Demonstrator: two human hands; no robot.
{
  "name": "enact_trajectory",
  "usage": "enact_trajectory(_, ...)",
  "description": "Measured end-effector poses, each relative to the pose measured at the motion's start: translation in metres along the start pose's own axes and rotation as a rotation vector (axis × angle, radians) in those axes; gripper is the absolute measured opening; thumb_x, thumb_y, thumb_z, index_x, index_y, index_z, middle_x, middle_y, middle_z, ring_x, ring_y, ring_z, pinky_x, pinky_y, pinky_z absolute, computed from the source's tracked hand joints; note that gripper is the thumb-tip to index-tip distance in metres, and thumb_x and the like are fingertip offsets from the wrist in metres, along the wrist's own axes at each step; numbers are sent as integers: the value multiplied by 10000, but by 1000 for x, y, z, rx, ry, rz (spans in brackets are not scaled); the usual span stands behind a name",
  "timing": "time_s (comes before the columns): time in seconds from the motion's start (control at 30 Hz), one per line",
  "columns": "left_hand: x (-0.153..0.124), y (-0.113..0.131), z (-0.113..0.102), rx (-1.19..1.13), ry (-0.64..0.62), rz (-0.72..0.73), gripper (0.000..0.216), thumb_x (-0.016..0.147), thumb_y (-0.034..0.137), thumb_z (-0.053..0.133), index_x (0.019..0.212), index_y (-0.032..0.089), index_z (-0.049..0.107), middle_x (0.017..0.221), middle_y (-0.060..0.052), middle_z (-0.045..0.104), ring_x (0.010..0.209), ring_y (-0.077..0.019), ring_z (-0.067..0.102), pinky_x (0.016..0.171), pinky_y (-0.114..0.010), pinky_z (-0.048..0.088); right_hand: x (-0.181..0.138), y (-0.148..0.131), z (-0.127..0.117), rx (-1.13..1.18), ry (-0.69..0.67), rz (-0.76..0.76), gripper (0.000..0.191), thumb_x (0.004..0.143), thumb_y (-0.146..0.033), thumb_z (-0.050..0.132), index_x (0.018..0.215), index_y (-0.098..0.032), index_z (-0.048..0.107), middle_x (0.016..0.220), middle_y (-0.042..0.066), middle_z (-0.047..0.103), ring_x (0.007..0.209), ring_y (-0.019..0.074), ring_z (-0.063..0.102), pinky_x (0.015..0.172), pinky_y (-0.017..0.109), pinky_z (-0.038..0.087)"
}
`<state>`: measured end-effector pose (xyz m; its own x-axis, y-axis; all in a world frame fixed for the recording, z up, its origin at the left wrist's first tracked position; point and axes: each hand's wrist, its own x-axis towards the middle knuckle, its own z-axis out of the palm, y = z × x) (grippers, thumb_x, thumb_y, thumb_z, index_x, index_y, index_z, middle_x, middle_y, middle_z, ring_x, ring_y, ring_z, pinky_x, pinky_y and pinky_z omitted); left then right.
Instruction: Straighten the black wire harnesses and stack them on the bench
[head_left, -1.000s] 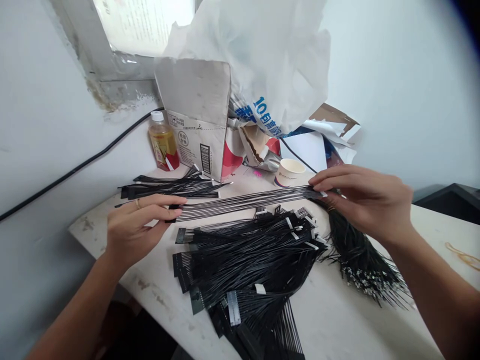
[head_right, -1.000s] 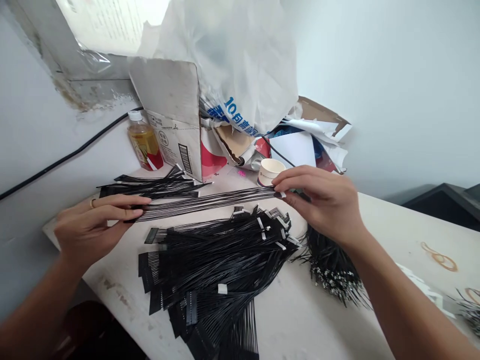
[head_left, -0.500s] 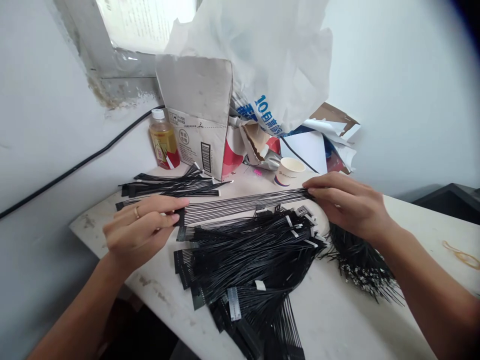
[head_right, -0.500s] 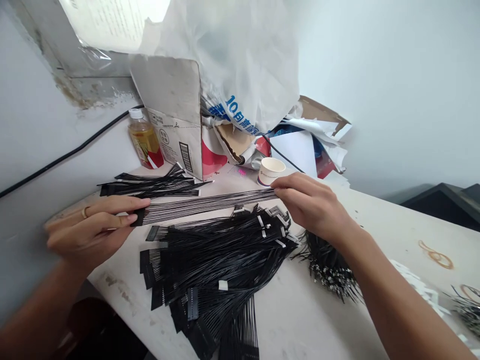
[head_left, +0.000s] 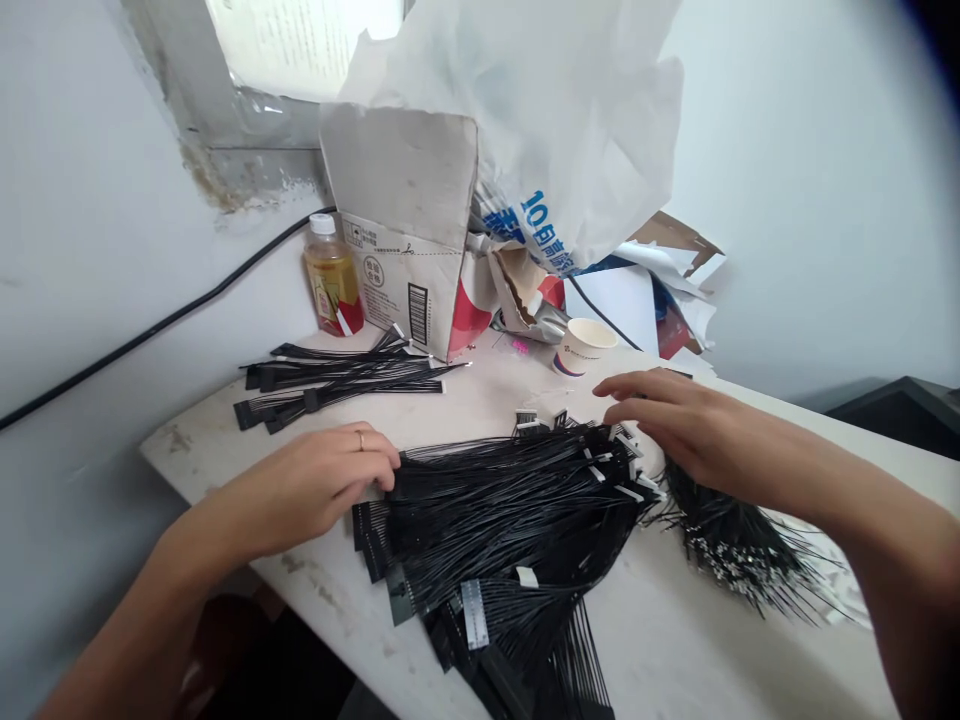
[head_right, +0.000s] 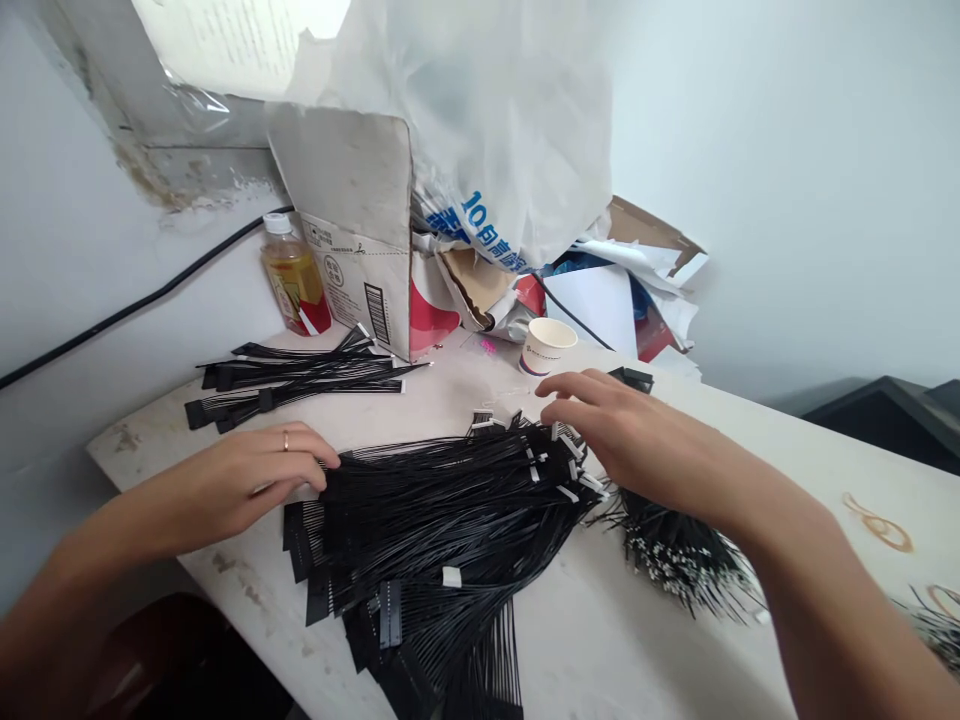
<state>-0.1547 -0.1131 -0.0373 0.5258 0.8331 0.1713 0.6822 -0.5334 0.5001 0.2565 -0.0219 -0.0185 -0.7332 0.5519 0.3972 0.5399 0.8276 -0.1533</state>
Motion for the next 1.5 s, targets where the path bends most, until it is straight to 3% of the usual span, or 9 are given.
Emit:
enact_trajectory(0.13,0,-26,-16,142,188,-143,209,902,238,558,871,279,761,1061,-61,790,998,-287,703,898,-380,507,29,-15,1,96,-38,-55,229,977,-166,510,1053,-266,703,1222,89,721,1113,247,703,900,406,571)
enact_trajectory(0.27,-1,-70,-29,273,413,-462,140,850,308,619,908,260,737,927,-101,772,832,-319,690,798,-414,504,95,-32,34,66,-344,-71,257,938,-115,510,1066,-197,716,1150,109,735,992,238,702,846,382,538)
enact_trajectory(0.4,-5,-99,-27,361,378,-541,279,830,414,693,1012,209,741,1142,-181,733,1026,-408,664,911,-494,484,157,-26,81,-273,-421,89,429,914,-36,476,1276,-147,680,1289,189,697,1106,301,686,792,349,484)
enact_trajectory(0.53,-8,-106,-20,381,371,-552,261,826,411,695,965,194,733,1131,-190,699,1080,-437,638,903,-513,485,178,-12,110,-354,-463,101,439,957,-35,405,1284,-103,691,1254,233,713,1059,305,705,795,354,465)
enact_trajectory(0.77,0,-102,-24,269,590,-589,207,724,275,802,905,230,713,917,-86,696,811,-287,636,686,-368,464,170,-4,83,-201,-331,79,295,959,-147,503,1104,-156,759,1171,151,752,1031,263,689,808,342,465)
enact_trajectory(0.93,6,-70,-28,-370,765,-575,250,640,169,882,753,196,661,668,24,675,610,-144,593,563,-242,435,153,0,47,293,-21,130,114,877,-175,621,838,-166,728,829,55,732,762,172,644,751,332,481)
enact_trajectory(1.1,8,-35,-32,-680,770,-410,258,696,162,843,808,179,612,659,-18,735,629,-187,708,575,-271,565,109,-9,28,822,278,282,115,822,-266,739,796,-200,648,613,-10,648,494,114,559,466,269,412)
enact_trajectory(1.33,15,1,-21,-826,615,-351,253,687,187,881,819,146,669,573,-40,718,428,-131,603,441,-228,500,37,-25,18,1167,343,632,210,680,-213,844,804,-178,678,524,4,664,346,105,534,291,188,284)
enact_trajectory(1.5,21,14,-10,-854,530,-390,251,688,250,895,824,165,702,579,-48,725,439,-145,624,468,-239,525,23,-17,5,1269,431,712,202,635,-184,857,749,-181,690,500,13,662,312,92,494,259,169,226)
